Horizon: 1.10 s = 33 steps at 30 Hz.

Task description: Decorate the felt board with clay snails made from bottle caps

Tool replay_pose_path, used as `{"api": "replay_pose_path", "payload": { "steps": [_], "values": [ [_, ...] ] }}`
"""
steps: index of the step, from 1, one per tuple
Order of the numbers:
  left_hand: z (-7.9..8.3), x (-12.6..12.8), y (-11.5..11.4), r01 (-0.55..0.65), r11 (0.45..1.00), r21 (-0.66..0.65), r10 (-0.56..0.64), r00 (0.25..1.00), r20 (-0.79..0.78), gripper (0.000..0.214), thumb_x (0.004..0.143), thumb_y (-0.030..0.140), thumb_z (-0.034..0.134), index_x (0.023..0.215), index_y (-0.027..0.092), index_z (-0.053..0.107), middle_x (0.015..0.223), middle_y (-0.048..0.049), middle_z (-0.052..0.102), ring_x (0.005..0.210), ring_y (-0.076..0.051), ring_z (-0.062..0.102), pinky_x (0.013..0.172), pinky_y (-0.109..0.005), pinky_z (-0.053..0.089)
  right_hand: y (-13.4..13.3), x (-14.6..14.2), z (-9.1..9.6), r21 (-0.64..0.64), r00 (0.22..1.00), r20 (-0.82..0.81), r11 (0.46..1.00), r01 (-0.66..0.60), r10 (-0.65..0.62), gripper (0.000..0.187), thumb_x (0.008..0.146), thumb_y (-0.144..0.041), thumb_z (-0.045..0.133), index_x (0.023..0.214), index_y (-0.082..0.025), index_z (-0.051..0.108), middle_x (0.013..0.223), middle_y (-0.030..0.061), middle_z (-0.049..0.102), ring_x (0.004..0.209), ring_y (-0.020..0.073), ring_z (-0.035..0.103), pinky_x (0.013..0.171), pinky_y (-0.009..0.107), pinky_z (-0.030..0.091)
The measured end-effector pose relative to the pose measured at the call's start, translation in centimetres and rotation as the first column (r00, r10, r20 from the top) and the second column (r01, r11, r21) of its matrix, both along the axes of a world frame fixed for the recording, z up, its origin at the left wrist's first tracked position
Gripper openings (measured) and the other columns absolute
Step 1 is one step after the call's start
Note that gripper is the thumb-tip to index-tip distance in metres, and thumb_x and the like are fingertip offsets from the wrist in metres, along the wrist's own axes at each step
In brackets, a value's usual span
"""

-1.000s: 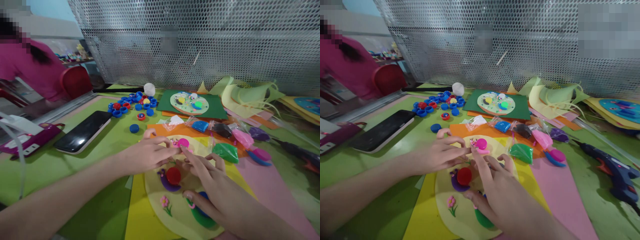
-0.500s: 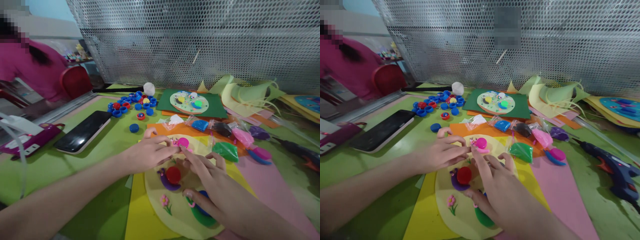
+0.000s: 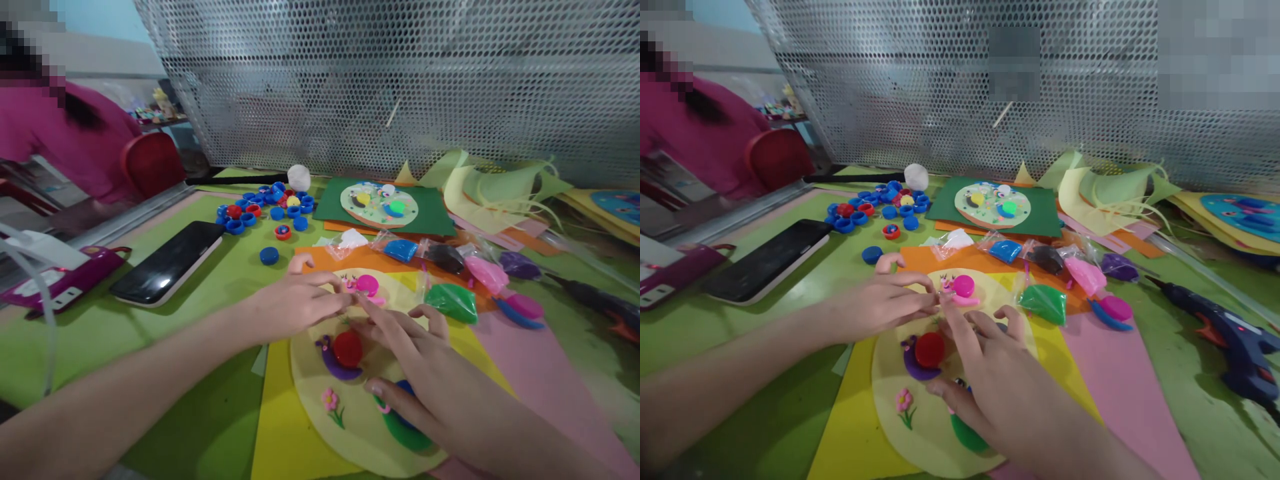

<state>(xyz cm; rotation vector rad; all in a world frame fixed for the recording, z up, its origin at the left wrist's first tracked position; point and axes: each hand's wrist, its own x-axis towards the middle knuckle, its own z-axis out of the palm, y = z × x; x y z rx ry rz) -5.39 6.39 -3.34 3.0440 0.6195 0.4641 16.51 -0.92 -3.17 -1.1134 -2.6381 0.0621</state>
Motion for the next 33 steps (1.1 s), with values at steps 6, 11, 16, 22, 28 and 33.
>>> {"api": "replay_pose_path", "payload": {
  "steps": [6,11,16,22,28,33],
  "values": [
    [0.5,-0.2,0.1,0.002,1.000,0.019,-0.002,1.000,-0.004,0.018,0.095,0.015,0.041,0.107,0.013,0.054,0.081,-0.0034,0.072,0.100,-0.019,0.059,0.086,-0.030,0.035,0.1,-0.1,-0.1,-0.012,1.000,-0.004,1.000,0.007,-0.007,0.056,0.090,-0.031,0.035,0.138,-0.009,0.016,0.107,0.0143,0.065,0.100,0.0292,0.058,0.083,0.055,0.043],
    [1.1,-0.4,0.0,-0.010,0.999,0.034,0.011,0.999,-0.032,0.025,0.091,0.014,0.048,0.116,0.010,0.049,0.088,-0.0085,0.072,0.102,-0.022,0.059,0.086,-0.034,0.037,0.0,0.0,0.1,-0.016,1.000,-0.029,1.000,0.011,-0.011,0.061,0.090,-0.029,0.035,0.142,-0.012,0.008,0.105,0.0130,0.066,0.098,0.0288,0.059,0.083,0.053,0.043],
    [1.3,-0.4,-0.2,-0.016,0.999,0.028,0.017,1.000,-0.021,0.029,0.087,0.012,0.054,0.115,0.011,0.048,0.090,-0.0064,0.072,0.099,-0.022,0.061,0.089,-0.034,0.037,0.2,-0.2,0.3,-0.036,1.000,-0.020,0.999,0.006,-0.007,0.063,0.091,-0.032,0.034,0.143,-0.013,0.003,0.108,0.0144,0.065,0.098,0.0289,0.059,0.084,0.056,0.041],
    [1.1,-0.3,-0.2,-0.023,1.000,0.018,0.023,0.999,-0.035,0.033,0.086,0.011,0.053,0.119,0.010,0.044,0.100,-0.0112,0.071,0.099,-0.021,0.062,0.089,-0.033,0.039,0.1,-0.2,0.2,-0.030,1.000,-0.017,0.999,0.025,-0.026,0.065,0.091,-0.036,0.033,0.143,-0.013,0.001,0.106,0.0146,0.064,0.096,0.0297,0.059,0.081,0.055,0.042],
    [1.2,-0.3,-0.3,-0.036,0.999,-0.016,0.034,0.998,-0.060,0.037,0.082,0.006,0.055,0.118,0.010,0.044,0.099,-0.0102,0.071,0.100,-0.020,0.063,0.089,-0.032,0.040,0.1,-0.2,0.1,-0.073,0.999,-0.012,0.997,0.037,-0.038,0.065,0.092,-0.038,0.034,0.143,-0.013,0.002,0.109,0.0149,0.062,0.099,0.0301,0.056,0.082,0.054,0.041],
    [1.3,-0.2,-0.6,-0.065,0.997,-0.028,0.063,0.995,-0.083,0.037,0.082,0.010,0.058,0.116,0.011,0.045,0.098,-0.0084,0.070,0.097,-0.020,0.064,0.089,-0.033,0.039,0.3,-0.2,-0.1,-0.049,0.999,-0.014,0.998,0.029,-0.030,0.065,0.093,-0.042,0.031,0.143,-0.013,0.001,0.108,0.0156,0.061,0.096,0.0304,0.057,0.081,0.055,0.041]
  ]
}}
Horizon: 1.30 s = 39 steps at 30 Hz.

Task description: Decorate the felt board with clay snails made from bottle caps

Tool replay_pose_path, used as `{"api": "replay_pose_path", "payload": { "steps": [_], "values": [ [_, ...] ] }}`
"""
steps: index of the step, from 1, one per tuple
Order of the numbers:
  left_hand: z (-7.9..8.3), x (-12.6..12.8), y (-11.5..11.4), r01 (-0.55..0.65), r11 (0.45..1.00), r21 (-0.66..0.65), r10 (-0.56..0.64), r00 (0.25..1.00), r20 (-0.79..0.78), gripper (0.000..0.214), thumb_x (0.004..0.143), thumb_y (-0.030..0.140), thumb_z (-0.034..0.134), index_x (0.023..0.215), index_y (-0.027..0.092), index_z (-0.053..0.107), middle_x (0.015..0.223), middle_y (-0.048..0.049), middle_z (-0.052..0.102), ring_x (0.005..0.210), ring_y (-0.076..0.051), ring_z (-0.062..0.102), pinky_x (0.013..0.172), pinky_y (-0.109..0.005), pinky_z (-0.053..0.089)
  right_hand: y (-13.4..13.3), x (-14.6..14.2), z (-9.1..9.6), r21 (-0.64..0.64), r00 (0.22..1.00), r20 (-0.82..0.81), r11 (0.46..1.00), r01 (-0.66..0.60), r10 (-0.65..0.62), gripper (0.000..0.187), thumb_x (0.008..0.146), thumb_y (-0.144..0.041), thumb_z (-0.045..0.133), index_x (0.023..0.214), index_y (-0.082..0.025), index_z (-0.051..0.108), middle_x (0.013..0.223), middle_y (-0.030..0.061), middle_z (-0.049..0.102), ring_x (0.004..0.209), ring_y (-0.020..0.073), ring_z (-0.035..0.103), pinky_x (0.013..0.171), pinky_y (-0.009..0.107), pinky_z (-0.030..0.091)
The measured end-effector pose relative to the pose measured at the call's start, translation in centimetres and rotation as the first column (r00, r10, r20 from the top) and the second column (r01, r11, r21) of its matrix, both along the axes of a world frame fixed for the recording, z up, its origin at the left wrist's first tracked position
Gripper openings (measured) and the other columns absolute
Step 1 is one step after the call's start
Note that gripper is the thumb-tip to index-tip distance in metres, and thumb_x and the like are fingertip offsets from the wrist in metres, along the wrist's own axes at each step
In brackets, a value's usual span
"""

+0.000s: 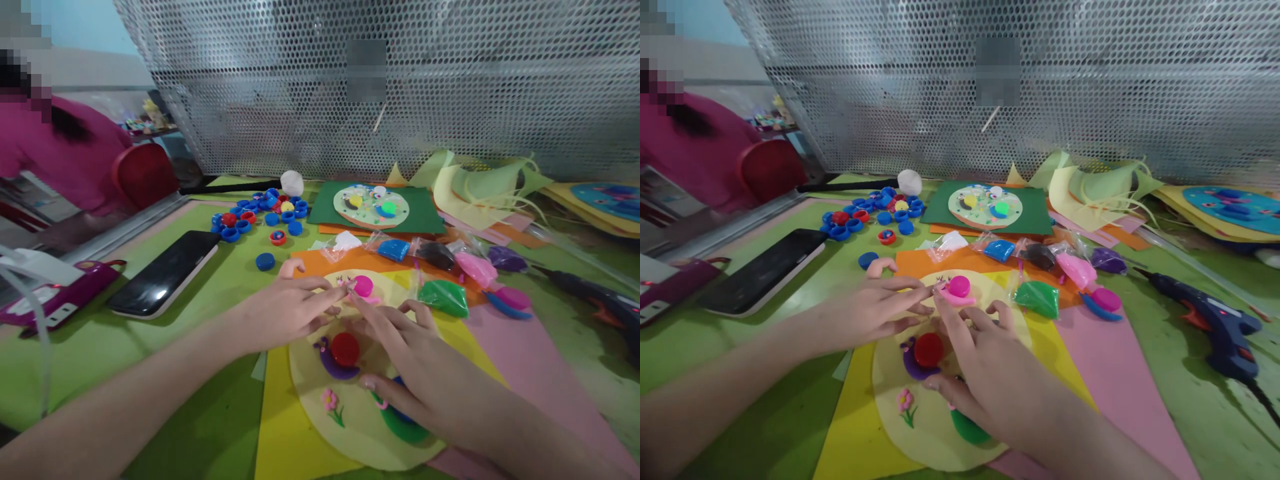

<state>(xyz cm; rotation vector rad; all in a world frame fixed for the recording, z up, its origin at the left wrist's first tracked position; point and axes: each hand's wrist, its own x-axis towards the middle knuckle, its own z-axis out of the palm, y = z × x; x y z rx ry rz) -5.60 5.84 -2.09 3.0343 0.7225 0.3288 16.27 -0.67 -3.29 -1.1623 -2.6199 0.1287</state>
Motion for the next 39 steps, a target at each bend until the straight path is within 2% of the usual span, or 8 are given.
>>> {"api": "replay_pose_path", "payload": {
  "steps": [7,14,18,23,29,34,39],
  "values": [
    [0.24,0.15,-0.09,-0.002,1.000,-0.022,0.001,0.999,-0.037,0.026,0.084,0.009,0.055,0.108,0.012,0.049,0.094,-0.0067,0.070,0.096,-0.018,0.063,0.089,-0.030,0.039,0.02,0.01,-0.23,-0.001,1.000,0.007,1.000,-0.020,0.020,0.062,0.093,-0.043,0.029,0.141,-0.010,0.006,0.110,0.0188,0.059,0.100,0.0321,0.055,0.083,0.058,0.040],
    [0.26,0.00,-0.02,0.027,0.999,0.047,-0.026,0.999,-0.024,0.023,0.084,0.009,0.053,0.107,0.011,0.049,0.094,-0.0087,0.070,0.099,-0.020,0.062,0.091,-0.033,0.039,0.09,-0.11,-0.16,-0.075,1.000,-0.018,0.997,0.002,-0.003,0.056,0.091,-0.042,0.038,0.134,-0.007,0.029,0.116,0.0207,0.056,0.104,0.0326,0.052,0.086,0.056,0.039],
    [-0.02,-0.09,0.13,0.035,0.996,0.078,-0.035,0.999,-0.005,0.025,0.085,0.011,0.053,0.109,0.012,0.048,0.094,-0.0079,0.070,0.098,-0.020,0.062,0.094,-0.035,0.037,0.11,-0.07,0.04,-0.123,0.999,-0.040,0.992,-0.007,0.002,0.058,0.090,-0.040,0.042,0.136,-0.009,0.026,0.120,0.0191,0.055,0.108,0.0309,0.050,0.090,0.056,0.037],
    [0.08,0.01,-0.08,0.025,0.996,0.081,-0.026,1.000,0.011,0.017,0.088,0.012,0.049,0.104,0.014,0.051,0.093,-0.0054,0.070,0.095,-0.018,0.063,0.096,-0.035,0.034,0.05,-0.09,-0.12,-0.079,1.000,-0.011,0.997,-0.008,0.007,0.061,0.089,-0.042,0.043,0.136,-0.005,0.029,0.115,0.0201,0.057,0.103,0.0317,0.051,0.088,0.056,0.037],
    [0.08,-0.06,-0.10,0.036,0.994,0.099,-0.032,0.999,-0.035,0.019,0.090,0.013,0.046,0.109,0.013,0.050,0.088,-0.0043,0.071,0.096,-0.018,0.061,0.094,-0.033,0.035,-0.04,-0.02,-0.22,-0.079,1.000,-0.003,0.997,-0.002,0.002,0.063,0.090,-0.043,0.041,0.137,-0.005,0.025,0.118,0.0201,0.057,0.106,0.0326,0.050,0.088,0.055,0.037],
    [0.12,-0.50,0.06,0.057,0.968,0.243,-0.043,0.997,-0.063,0.026,0.093,0.012,0.040,0.119,0.014,0.046,0.084,-0.0044,0.071,0.097,-0.019,0.060,0.094,-0.036,0.034,0.06,0.25,-0.03,-0.079,0.999,-0.049,0.997,-0.006,0.002,0.065,0.093,-0.042,0.034,0.141,-0.007,0.009,0.123,0.0169,0.057,0.110,0.0307,0.050,0.089,0.053,0.037],
    [-0.01,-0.46,-0.04,0.047,0.970,0.240,-0.028,0.996,-0.080,0.038,0.092,0.009,0.043,0.129,0.012,0.039,0.086,-0.0021,0.071,0.099,-0.018,0.059,0.096,-0.035,0.033,0.15,0.49,0.11,-0.033,0.999,-0.050,0.999,-0.007,0.005,0.066,0.093,-0.039,0.034,0.142,-0.008,0.002,0.118,0.0171,0.060,0.101,0.0284,0.057,0.087,0.053,0.041]
  ]
}}
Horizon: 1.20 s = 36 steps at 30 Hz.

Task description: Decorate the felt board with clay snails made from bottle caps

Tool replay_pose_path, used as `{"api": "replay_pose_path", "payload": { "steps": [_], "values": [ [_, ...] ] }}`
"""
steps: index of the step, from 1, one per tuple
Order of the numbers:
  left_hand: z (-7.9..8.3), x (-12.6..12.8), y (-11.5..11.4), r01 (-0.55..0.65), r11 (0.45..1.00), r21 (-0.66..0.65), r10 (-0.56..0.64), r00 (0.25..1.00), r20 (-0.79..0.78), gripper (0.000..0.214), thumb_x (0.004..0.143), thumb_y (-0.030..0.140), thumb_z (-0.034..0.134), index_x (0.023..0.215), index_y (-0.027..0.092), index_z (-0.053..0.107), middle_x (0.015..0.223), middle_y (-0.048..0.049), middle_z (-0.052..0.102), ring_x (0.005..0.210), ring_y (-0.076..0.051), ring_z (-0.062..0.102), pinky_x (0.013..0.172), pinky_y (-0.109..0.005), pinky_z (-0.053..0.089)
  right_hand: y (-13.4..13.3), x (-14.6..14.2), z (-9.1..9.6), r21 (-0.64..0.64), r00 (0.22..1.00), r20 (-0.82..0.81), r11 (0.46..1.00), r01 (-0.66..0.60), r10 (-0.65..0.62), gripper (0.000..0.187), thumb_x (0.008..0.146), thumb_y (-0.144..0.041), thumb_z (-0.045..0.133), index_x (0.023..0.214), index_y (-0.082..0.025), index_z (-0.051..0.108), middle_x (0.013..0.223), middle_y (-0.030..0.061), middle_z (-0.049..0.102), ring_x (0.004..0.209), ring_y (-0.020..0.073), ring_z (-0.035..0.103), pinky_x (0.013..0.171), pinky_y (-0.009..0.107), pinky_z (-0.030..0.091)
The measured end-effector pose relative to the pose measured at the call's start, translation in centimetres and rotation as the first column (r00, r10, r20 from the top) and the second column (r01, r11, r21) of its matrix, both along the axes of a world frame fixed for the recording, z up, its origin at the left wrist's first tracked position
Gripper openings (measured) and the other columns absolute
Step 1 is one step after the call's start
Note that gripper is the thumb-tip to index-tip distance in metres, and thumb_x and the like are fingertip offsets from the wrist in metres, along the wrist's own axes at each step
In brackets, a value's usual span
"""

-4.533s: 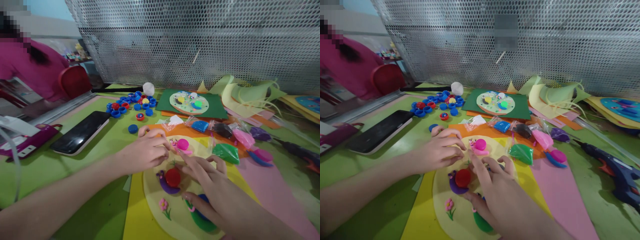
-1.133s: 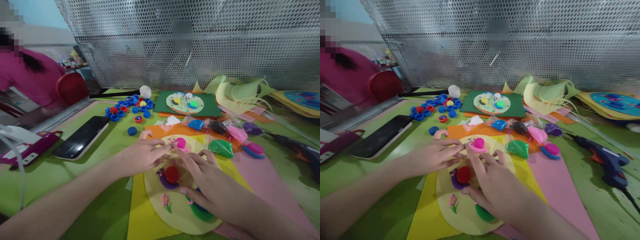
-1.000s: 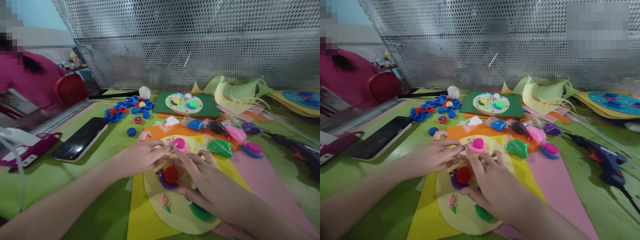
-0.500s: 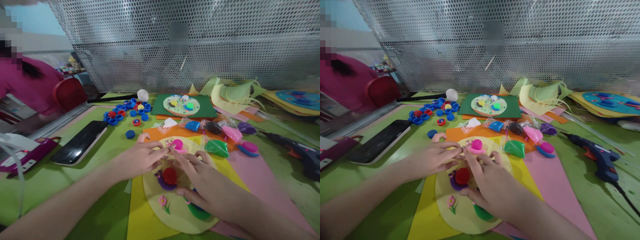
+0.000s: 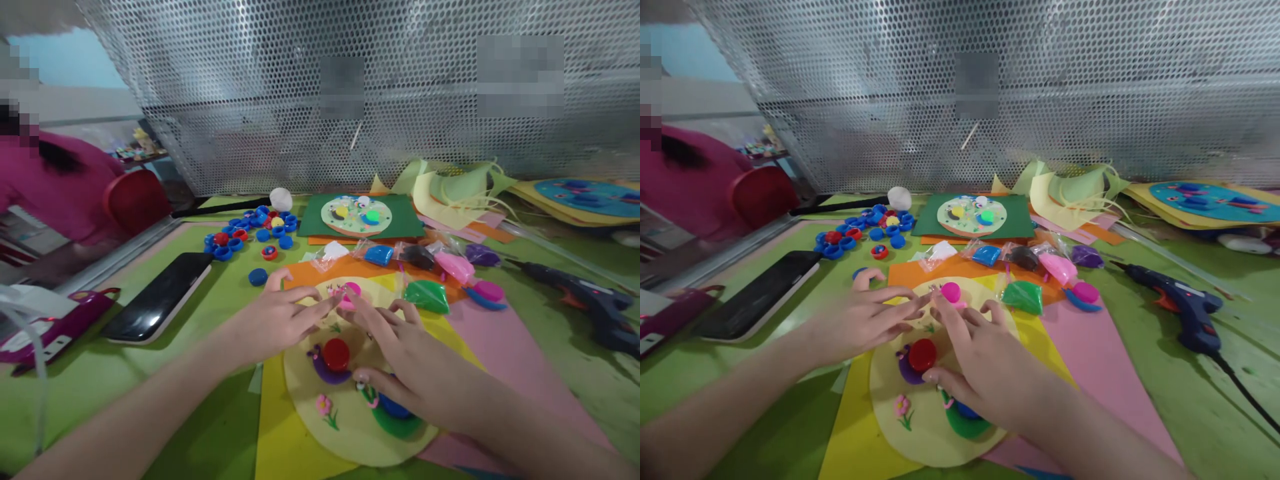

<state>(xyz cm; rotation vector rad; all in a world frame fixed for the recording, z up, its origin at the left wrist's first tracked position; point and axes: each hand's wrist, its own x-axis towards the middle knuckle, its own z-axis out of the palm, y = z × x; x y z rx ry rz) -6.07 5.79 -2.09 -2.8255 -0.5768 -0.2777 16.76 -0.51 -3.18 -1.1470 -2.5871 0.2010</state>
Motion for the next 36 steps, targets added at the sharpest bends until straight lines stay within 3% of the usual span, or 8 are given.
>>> {"api": "replay_pose_path", "payload": {
  "steps": [5,11,14,20,24,27,30,36],
  "values": [
    [-0.7,-0.1,0.1,0.001,1.000,-0.005,-0.001,1.000,-0.029,0.039,0.089,0.002,0.043,0.126,0.013,0.043,0.088,-0.0017,0.071,0.101,-0.016,0.059,0.098,-0.034,0.034,-0.1,0.5,0.1,0.085,0.999,0.012,0.996,0.032,-0.033,0.072,0.092,-0.035,0.037,0.145,-0.012,-0.005,0.116,0.0143,0.062,0.100,0.0275,0.059,0.086,0.051,0.046],
    [-0.3,0.1,-0.2,0.009,1.000,-0.005,-0.010,0.998,-0.061,0.050,0.088,-0.001,0.044,0.135,0.013,0.034,0.078,-0.0002,0.072,0.104,-0.020,0.057,0.097,-0.039,0.035,-0.2,1.1,0.8,0.145,0.996,-0.007,0.985,0.091,-0.091,0.072,0.091,-0.033,0.035,0.144,-0.013,-0.009,0.113,0.0132,0.064,0.089,0.0272,0.062,0.080,0.051,0.049],
    [-0.3,0.3,-0.4,-0.006,1.000,-0.004,0.005,0.999,-0.049,0.051,0.090,0.001,0.044,0.137,0.014,0.029,0.078,0.0019,0.072,0.103,-0.021,0.057,0.097,-0.041,0.034,-0.2,1.3,0.8,0.119,0.994,-0.011,0.986,0.112,-0.112,0.070,0.092,-0.034,0.034,0.145,-0.013,-0.006,0.113,0.0134,0.064,0.089,0.0270,0.062,0.082,0.052,0.048],
    [-0.4,0.5,-0.7,-0.018,1.000,0.001,0.018,0.999,-0.035,0.050,0.090,0.003,0.044,0.136,0.016,0.030,0.079,0.0021,0.071,0.102,-0.018,0.057,0.092,-0.035,0.038,-0.4,1.0,0.7,-0.026,1.000,0.010,0.999,0.023,-0.023,0.069,0.091,-0.036,0.042,0.145,-0.011,0.006,0.112,0.0138,0.064,0.106,0.0316,0.055,0.088,0.058,0.041],
    [0.2,0.5,-0.5,-0.099,0.993,-0.064,0.103,0.992,0.066,0.062,0.088,0.006,0.045,0.141,0.021,0.017,0.088,0.0001,0.068,0.091,-0.016,0.061,0.079,-0.027,0.043,-0.2,0.6,0.7,-0.102,0.999,-0.030,0.995,0.019,-0.022,0.073,0.091,-0.035,0.043,0.145,-0.012,0.000,0.114,0.0122,0.063,0.110,0.0296,0.052,0.093,0.056,0.037],
    [0.5,0.3,-0.4,-0.145,0.985,-0.097,0.157,0.980,0.125,0.069,0.086,0.008,0.046,0.143,0.024,0.010,0.086,0.0011,0.068,0.092,-0.018,0.061,0.085,-0.033,0.040,0.0,0.3,0.5,-0.140,0.999,-0.039,0.990,-0.002,-0.003,0.071,0.091,-0.038,0.041,0.144,-0.009,0.003,0.115,0.0127,0.063,0.112,0.0284,0.051,0.094,0.056,0.035],
    [0.7,0.0,-0.3,-0.165,0.979,-0.119,0.181,0.973,0.139,0.069,0.087,0.009,0.047,0.142,0.024,0.009,0.083,0.0020,0.069,0.094,-0.020,0.061,0.094,-0.041,0.033,0.0,0.0,0.5,-0.141,0.999,-0.038,0.990,0.001,-0.006,0.066,0.092,-0.040,0.038,0.143,-0.007,0.011,0.116,0.0136,0.062,0.112,0.0289,0.050,0.095,0.055,0.032],
    [0.7,-0.4,-0.4,-0.191,0.974,-0.126,0.209,0.966,0.154,0.070,0.087,0.009,0.047,0.143,0.025,0.007,0.084,0.0028,0.068,0.094,-0.020,0.060,0.092,-0.040,0.034,-0.3,-0.2,0.5,-0.049,0.999,0.035,0.999,-0.005,0.007,0.066,0.092,-0.042,0.038,0.141,-0.005,0.016,0.111,0.0160,0.064,0.106,0.0300,0.053,0.088,0.050,0.039]
  ]
}}
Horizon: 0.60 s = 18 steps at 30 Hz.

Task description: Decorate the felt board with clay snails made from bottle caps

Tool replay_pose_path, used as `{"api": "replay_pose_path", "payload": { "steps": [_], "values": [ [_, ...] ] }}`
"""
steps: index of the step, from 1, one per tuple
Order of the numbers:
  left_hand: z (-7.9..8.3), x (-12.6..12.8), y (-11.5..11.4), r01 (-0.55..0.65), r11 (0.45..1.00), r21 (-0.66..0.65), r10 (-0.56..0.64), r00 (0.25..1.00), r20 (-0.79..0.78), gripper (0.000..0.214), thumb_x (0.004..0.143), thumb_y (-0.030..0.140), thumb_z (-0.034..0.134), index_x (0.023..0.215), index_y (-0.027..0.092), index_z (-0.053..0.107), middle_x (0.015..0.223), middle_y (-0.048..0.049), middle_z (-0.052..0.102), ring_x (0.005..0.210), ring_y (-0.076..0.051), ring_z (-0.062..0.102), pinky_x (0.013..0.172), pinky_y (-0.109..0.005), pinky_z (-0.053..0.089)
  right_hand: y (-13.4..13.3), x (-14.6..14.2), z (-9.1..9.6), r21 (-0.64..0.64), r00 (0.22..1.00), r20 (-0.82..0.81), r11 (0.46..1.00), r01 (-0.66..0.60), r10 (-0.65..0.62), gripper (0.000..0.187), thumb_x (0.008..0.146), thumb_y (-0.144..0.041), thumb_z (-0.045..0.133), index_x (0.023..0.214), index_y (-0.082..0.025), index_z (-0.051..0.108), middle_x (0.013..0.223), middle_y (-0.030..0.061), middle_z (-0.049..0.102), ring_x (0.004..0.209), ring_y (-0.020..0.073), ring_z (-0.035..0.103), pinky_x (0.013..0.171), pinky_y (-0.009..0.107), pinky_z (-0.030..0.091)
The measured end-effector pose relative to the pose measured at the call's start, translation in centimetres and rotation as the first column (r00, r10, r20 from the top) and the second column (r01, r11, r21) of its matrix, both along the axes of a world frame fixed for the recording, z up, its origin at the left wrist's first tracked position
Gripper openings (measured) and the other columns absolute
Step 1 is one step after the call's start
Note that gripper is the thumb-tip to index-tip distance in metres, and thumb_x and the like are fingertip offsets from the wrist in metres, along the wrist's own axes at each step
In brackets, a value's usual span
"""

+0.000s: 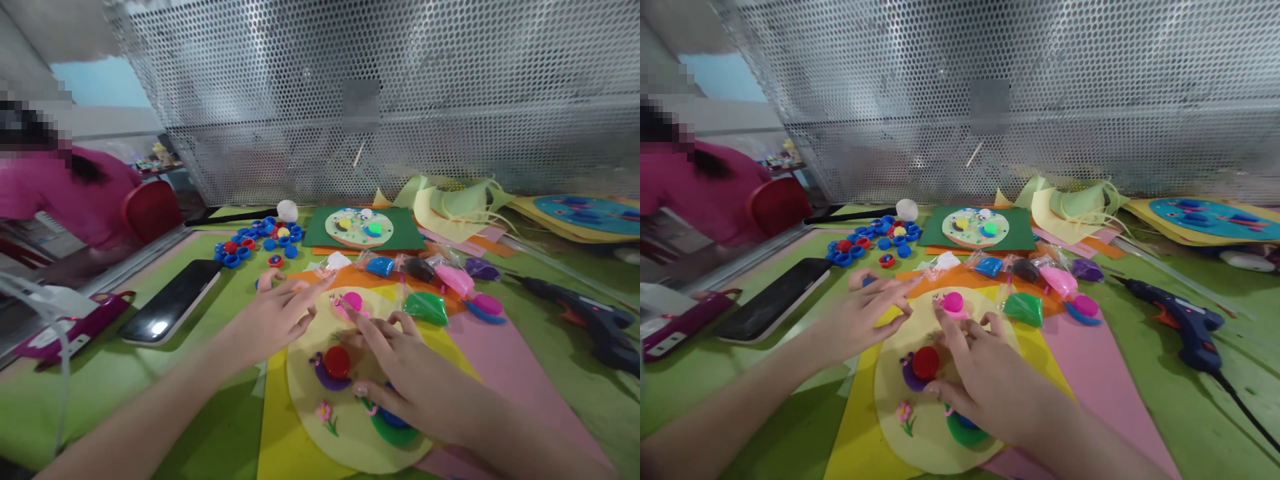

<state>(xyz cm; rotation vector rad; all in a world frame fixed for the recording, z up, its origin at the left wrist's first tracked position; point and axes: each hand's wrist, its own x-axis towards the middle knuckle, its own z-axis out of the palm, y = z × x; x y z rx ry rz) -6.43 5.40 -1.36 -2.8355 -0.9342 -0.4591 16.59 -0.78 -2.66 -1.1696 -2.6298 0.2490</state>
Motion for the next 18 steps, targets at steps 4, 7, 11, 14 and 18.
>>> {"api": "replay_pose_path", "payload": {
  "steps": [4,7,11,14,18],
  "values": [
    [0.0,0.1,-0.1,0.004,1.000,0.012,-0.004,1.000,-0.007,0.069,0.088,0.010,0.046,0.143,0.024,0.007,0.084,0.0022,0.067,0.093,-0.019,0.060,0.091,-0.038,0.034,0.0,0.1,-0.3,0.098,0.999,0.036,0.995,0.001,-0.005,0.069,0.092,-0.043,0.035,0.143,-0.006,0.009,0.108,0.0149,0.065,0.100,0.0292,0.057,0.080,0.047,0.042],
    [-0.3,0.5,-0.2,0.027,0.999,-0.035,-0.027,1.000,0.005,0.071,0.086,0.008,0.045,0.143,0.025,0.006,0.083,0.0033,0.066,0.091,-0.017,0.061,0.091,-0.037,0.034,0.0,0.2,-0.5,0.094,1.000,0.011,0.996,-0.012,0.011,0.073,0.092,-0.040,0.037,0.144,-0.009,-0.005,0.110,0.0113,0.066,0.100,0.0269,0.058,0.082,0.045,0.041],
    [-0.8,1.1,-0.3,0.040,0.994,-0.098,-0.042,0.999,-0.019,0.072,0.085,0.006,0.046,0.142,0.026,0.008,0.085,0.0030,0.067,0.089,-0.016,0.061,0.091,-0.037,0.035,0.0,0.2,-0.4,0.062,1.000,-0.003,0.998,-0.031,0.031,0.076,0.092,-0.038,0.039,0.143,-0.011,-0.011,0.112,0.0099,0.065,0.106,0.0275,0.055,0.087,0.048,0.037],
    [-1.0,1.2,-0.3,0.068,0.990,-0.126,-0.076,0.996,-0.054,0.070,0.085,0.004,0.045,0.142,0.023,0.010,0.090,0.0003,0.068,0.093,-0.017,0.061,0.092,-0.037,0.036,-0.1,0.1,-0.1,0.058,1.000,0.014,0.998,-0.020,0.019,0.075,0.091,-0.037,0.040,0.144,-0.011,-0.007,0.114,0.0119,0.063,0.104,0.0283,0.055,0.084,0.048,0.039],
    [-1.2,1.0,-0.4,0.098,0.991,-0.094,-0.105,0.992,-0.072,0.074,0.085,0.002,0.041,0.143,0.021,0.000,0.091,-0.0012,0.070,0.092,-0.017,0.062,0.093,-0.039,0.037,-0.2,0.1,-0.3,0.035,1.000,0.015,0.999,-0.022,0.022,0.071,0.091,-0.038,0.040,0.144,-0.009,0.002,0.112,0.0124,0.064,0.106,0.0280,0.055,0.088,0.049,0.037]
  ]
}}
